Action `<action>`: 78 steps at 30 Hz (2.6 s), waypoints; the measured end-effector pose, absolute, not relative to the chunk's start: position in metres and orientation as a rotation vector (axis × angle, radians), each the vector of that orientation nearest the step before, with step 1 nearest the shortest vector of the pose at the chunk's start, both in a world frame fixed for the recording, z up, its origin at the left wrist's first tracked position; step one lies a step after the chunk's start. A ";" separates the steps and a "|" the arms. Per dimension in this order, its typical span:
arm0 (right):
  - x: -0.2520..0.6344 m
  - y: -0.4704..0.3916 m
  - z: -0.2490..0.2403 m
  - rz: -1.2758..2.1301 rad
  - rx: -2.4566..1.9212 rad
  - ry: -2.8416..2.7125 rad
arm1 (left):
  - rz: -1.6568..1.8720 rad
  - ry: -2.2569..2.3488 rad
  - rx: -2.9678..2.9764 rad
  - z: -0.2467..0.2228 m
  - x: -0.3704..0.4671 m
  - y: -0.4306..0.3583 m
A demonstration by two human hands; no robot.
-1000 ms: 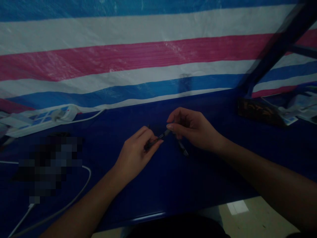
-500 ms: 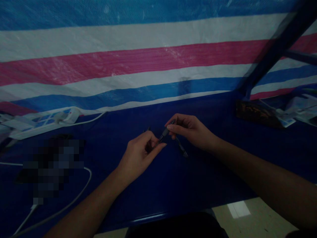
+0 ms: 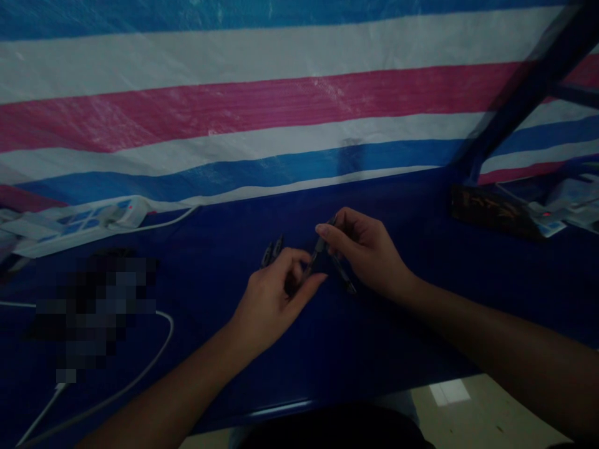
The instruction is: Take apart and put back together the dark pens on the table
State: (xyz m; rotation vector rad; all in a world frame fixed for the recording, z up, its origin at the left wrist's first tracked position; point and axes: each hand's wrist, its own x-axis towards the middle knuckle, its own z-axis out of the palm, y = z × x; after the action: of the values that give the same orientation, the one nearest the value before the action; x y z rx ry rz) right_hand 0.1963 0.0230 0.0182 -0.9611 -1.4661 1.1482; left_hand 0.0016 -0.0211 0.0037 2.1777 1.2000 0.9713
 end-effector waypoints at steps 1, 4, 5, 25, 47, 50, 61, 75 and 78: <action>0.197 0.026 0.018 1.159 -0.956 -1.449 | 0.919 1.131 2.181 0.004 0.000 -0.022; 0.200 0.034 0.016 1.221 -0.956 -1.438 | 0.687 0.924 2.301 0.006 -0.003 -0.023; 0.201 0.035 0.016 1.251 -0.955 -1.447 | 0.640 0.872 2.352 0.007 -0.003 -0.023; 0.201 0.033 0.012 1.484 -0.873 -1.567 | 0.726 0.698 2.661 0.008 0.002 -0.024; 0.202 0.031 0.012 1.446 -0.898 -1.684 | 0.588 0.786 2.434 0.007 -0.002 -0.025; 0.202 0.030 0.014 1.425 -0.921 -1.727 | 0.606 0.803 2.429 0.008 -0.001 -0.025; 0.203 0.028 0.013 1.342 -0.954 -1.902 | 0.683 0.802 2.422 0.004 -0.003 -0.022; 0.206 0.029 0.022 0.693 -1.380 -2.457 | 0.767 1.078 2.532 0.014 -0.011 -0.013; 0.204 0.030 0.017 0.456 -1.399 -2.673 | 0.597 1.492 2.503 0.019 -0.020 -0.003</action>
State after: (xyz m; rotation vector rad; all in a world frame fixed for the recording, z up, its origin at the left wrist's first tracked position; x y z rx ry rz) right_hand 0.2045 0.0303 0.0171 -1.3987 -2.6727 0.4558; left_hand -0.0205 -0.0030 0.0188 2.5028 1.4922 0.5966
